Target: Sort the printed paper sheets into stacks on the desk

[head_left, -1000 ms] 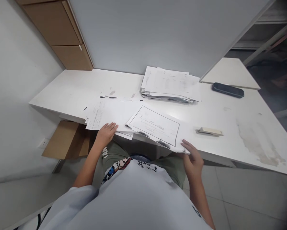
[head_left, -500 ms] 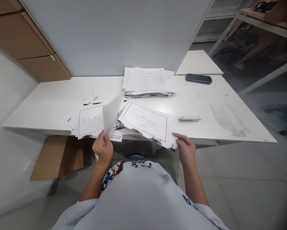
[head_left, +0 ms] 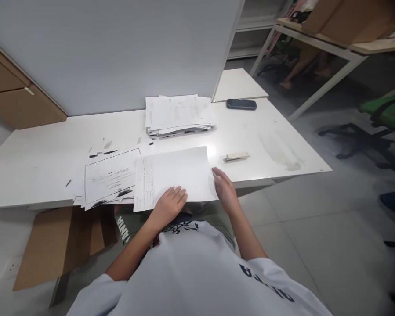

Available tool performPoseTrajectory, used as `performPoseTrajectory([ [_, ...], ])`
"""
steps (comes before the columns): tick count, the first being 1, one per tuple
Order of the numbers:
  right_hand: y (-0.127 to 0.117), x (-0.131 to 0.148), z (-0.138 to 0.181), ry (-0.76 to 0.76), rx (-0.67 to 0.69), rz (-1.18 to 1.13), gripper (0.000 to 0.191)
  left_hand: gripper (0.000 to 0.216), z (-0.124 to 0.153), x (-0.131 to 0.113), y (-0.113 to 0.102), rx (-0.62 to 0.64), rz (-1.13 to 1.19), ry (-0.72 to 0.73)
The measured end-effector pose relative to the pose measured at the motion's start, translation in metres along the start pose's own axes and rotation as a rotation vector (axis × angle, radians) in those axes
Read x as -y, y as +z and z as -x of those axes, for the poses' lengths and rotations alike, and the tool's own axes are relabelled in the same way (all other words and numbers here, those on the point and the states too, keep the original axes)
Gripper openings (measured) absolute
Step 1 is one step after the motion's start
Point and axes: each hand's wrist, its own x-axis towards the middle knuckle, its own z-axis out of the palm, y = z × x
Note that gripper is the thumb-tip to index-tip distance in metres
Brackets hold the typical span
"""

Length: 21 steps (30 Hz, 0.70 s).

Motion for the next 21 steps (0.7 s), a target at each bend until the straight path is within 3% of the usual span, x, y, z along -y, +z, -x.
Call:
performPoseTrajectory([
  [4, -0.011, 0.006, -0.011, -0.007, 0.222, 0.108, 0.078, 0.036, 0.001, 0.014, 0.006, 0.055, 0.049, 0.076],
  [6, -0.014, 0.008, -0.015, 0.0, 0.268, 0.145, 0.084, 0.036, 0.003, 0.021, 0.006, 0.05, 0.042, 0.093],
  [11, -0.007, 0.006, -0.021, -0.034, 0.223, 0.129, 0.082, 0.032, 0.004, 0.027, 0.012, 0.014, -0.006, -0.026],
  [16, -0.005, 0.003, -0.019, -0.027, 0.214, 0.109, 0.076, 0.035, 0.001, 0.017, 0.019, -0.002, -0.005, -0.187],
  [21, -0.007, 0.001, -0.017, -0.016, 0.227, 0.094, 0.077, 0.033, -0.007, 0.01, 0.021, -0.002, -0.014, -0.216],
])
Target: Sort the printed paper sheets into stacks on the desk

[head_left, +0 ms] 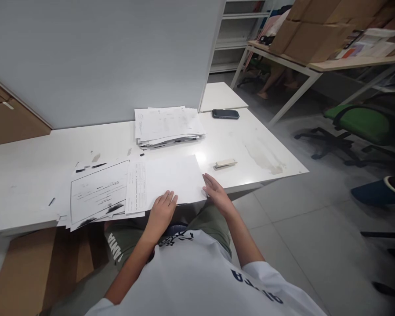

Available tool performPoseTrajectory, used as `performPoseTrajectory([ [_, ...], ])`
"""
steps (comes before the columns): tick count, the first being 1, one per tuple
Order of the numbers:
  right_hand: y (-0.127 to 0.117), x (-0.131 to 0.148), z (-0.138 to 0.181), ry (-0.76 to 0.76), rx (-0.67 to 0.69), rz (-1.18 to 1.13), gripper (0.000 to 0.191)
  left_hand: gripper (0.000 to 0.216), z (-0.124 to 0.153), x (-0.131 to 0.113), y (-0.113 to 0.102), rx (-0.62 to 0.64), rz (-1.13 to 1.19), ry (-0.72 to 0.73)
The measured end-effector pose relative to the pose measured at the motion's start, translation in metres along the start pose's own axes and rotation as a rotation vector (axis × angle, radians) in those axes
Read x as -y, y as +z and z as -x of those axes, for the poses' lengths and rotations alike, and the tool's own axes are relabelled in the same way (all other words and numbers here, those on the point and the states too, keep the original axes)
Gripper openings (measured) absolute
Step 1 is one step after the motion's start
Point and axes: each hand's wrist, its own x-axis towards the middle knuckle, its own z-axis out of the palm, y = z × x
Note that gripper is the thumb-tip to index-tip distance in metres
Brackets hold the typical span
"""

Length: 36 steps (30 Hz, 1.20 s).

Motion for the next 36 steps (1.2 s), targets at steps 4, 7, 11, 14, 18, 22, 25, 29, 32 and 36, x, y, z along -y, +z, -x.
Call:
performPoseTrajectory([
  [4, 0.0, 0.002, -0.001, 0.022, -0.012, -0.023, 0.076, 0.032, -0.007, -0.003, 0.0, 0.006, 0.023, 0.016],
  [7, 0.003, 0.005, 0.0, 0.063, -0.058, -0.039, 0.072, 0.036, -0.011, -0.002, 0.001, 0.043, 0.05, 0.056],
  [11, 0.004, 0.011, 0.003, 0.078, -0.093, -0.036, 0.066, 0.048, -0.011, 0.006, 0.003, 0.124, 0.042, 0.112],
  [14, -0.007, 0.02, 0.003, -0.061, -0.186, 0.126, 0.056, 0.05, -0.011, 0.012, 0.007, 0.138, 0.019, 0.107],
  [18, -0.039, 0.03, -0.01, -0.411, -0.448, 0.519, 0.043, 0.053, -0.015, 0.008, 0.015, 0.132, 0.033, 0.136],
  [22, -0.066, 0.027, -0.03, -0.494, -0.47, 0.912, 0.041, 0.047, -0.027, -0.003, 0.025, 0.124, 0.04, 0.182],
  [25, -0.075, 0.02, -0.041, -0.532, -0.358, 1.023, 0.042, 0.045, -0.037, -0.009, 0.031, 0.123, 0.047, 0.19],
  [29, -0.08, 0.015, -0.051, -0.671, -0.361, 0.966, 0.047, 0.043, -0.045, -0.016, 0.037, 0.08, 0.087, 0.165],
  [32, -0.08, 0.013, -0.054, -0.719, -0.398, 0.916, 0.047, 0.043, -0.042, -0.024, 0.04, 0.029, 0.141, 0.094],
  [36, -0.077, 0.011, -0.052, -0.71, -0.441, 0.924, 0.046, 0.046, -0.037, -0.031, 0.041, -0.012, 0.23, 0.019],
])
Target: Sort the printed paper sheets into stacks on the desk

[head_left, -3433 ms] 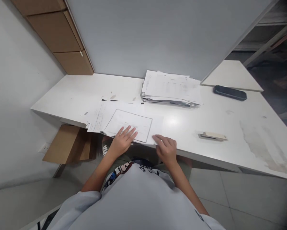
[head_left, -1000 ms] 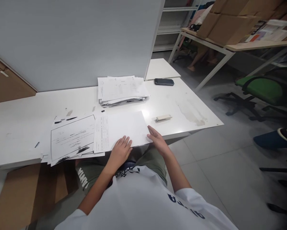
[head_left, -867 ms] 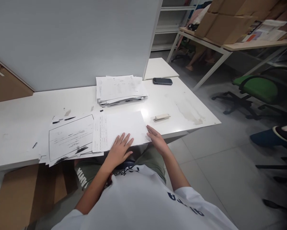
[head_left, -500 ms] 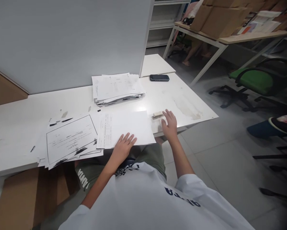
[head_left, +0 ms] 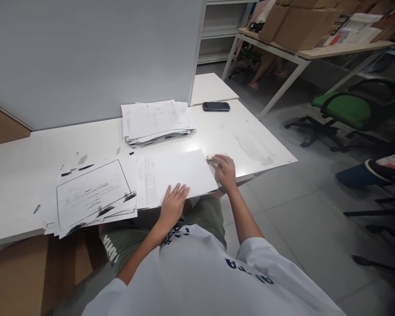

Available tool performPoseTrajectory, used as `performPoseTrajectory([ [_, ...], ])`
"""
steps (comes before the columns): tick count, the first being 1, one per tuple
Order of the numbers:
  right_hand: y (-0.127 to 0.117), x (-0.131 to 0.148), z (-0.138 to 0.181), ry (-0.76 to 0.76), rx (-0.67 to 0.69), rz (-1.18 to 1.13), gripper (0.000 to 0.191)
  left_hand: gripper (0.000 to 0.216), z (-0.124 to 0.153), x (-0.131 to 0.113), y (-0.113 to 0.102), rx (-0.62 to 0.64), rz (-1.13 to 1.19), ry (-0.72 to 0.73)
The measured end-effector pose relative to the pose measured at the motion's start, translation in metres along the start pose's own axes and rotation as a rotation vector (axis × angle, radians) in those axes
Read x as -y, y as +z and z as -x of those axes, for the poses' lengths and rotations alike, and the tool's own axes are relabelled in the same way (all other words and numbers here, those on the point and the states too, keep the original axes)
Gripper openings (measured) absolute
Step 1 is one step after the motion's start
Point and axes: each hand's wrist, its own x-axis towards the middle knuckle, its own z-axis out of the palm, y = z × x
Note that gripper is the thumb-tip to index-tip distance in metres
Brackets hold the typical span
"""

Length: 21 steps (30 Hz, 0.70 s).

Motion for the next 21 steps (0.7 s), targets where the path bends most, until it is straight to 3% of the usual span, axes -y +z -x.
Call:
performPoseTrajectory([
  [5, 0.001, 0.001, 0.004, 0.001, -0.015, 0.026, 0.048, 0.043, -0.002, -0.003, -0.003, 0.056, 0.034, -0.055],
  [10, 0.001, 0.001, 0.003, -0.007, -0.028, 0.028, 0.049, 0.04, -0.011, -0.007, -0.002, 0.143, -0.009, -0.005],
  [21, 0.002, 0.0, 0.0, 0.032, 0.006, 0.013, 0.047, 0.041, -0.021, -0.014, 0.003, 0.202, -0.051, 0.001],
])
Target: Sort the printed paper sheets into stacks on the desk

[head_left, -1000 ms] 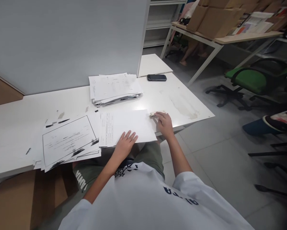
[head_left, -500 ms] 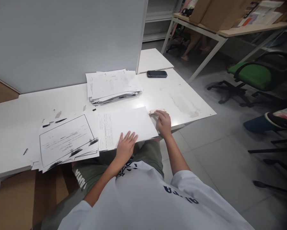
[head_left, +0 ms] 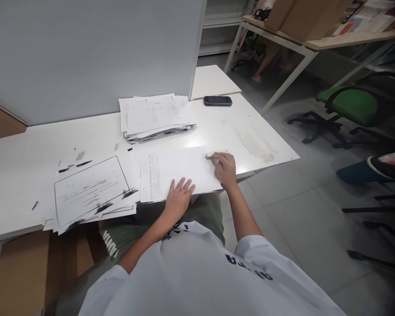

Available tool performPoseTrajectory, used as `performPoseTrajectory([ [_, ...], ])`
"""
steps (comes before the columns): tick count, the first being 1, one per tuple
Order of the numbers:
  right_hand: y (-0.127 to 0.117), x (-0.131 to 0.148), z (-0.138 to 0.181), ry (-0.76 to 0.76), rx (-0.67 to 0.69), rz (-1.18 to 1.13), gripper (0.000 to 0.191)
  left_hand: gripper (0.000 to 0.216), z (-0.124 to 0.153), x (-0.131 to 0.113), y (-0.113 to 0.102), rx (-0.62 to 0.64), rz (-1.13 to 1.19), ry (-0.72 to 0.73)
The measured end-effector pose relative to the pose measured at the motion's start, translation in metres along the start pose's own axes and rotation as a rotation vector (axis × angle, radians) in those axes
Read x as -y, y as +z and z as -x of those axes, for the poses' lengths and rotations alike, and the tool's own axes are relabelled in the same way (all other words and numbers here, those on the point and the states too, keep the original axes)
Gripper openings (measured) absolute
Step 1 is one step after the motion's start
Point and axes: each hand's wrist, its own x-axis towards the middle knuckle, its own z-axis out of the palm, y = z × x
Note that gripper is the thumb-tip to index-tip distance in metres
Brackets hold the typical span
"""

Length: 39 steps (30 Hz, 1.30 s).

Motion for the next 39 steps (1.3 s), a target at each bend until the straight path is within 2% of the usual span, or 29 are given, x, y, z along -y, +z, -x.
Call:
performPoseTrajectory([
  [8, 0.006, 0.004, -0.011, 0.097, -0.014, 0.049, 0.041, 0.056, 0.002, 0.0, 0.001, 0.067, -0.072, 0.014],
  [14, 0.017, 0.008, -0.013, 0.075, -0.018, 0.189, 0.025, 0.068, 0.0, 0.003, -0.02, 0.214, -0.082, 0.087],
  [16, 0.018, 0.01, -0.012, 0.054, -0.011, 0.223, 0.024, 0.07, -0.001, 0.014, -0.03, 0.25, -0.086, 0.117],
  [19, 0.018, 0.011, -0.011, 0.052, -0.017, 0.187, 0.027, 0.07, -0.003, 0.042, -0.048, 0.29, -0.059, 0.071],
  [21, 0.017, 0.011, -0.011, 0.053, -0.033, 0.14, 0.029, 0.069, -0.007, 0.064, -0.068, 0.315, 0.017, 0.026],
  [23, 0.017, 0.011, -0.01, 0.049, -0.06, 0.125, 0.029, 0.065, -0.013, 0.085, -0.098, 0.288, 0.098, -0.041],
  [27, 0.017, 0.014, -0.008, 0.023, -0.107, 0.121, 0.028, 0.048, -0.024, 0.118, -0.175, 0.068, 0.259, -0.27],
  [29, 0.017, 0.015, -0.007, 0.01, -0.123, 0.105, 0.028, 0.04, -0.027, 0.135, -0.205, -0.137, 0.41, -0.407],
  [31, 0.017, 0.015, -0.007, 0.003, -0.133, 0.098, 0.028, 0.039, -0.029, 0.153, -0.224, -0.428, 0.578, -0.524],
  [33, 0.018, 0.015, -0.006, -0.008, -0.136, 0.092, 0.027, 0.043, -0.034, 0.171, -0.231, -0.786, 0.673, -0.559],
  [36, 0.019, 0.014, -0.006, -0.021, -0.151, 0.075, 0.028, 0.044, -0.055, 0.187, -0.228, -1.267, 0.562, -0.469],
  [38, 0.019, 0.014, -0.006, -0.023, -0.171, 0.061, 0.029, 0.045, -0.08, 0.189, -0.219, -1.422, 0.435, -0.397],
  [39, 0.019, 0.014, -0.006, -0.019, -0.183, 0.052, 0.03, 0.046, -0.095, 0.19, -0.212, -1.432, 0.392, -0.375],
])
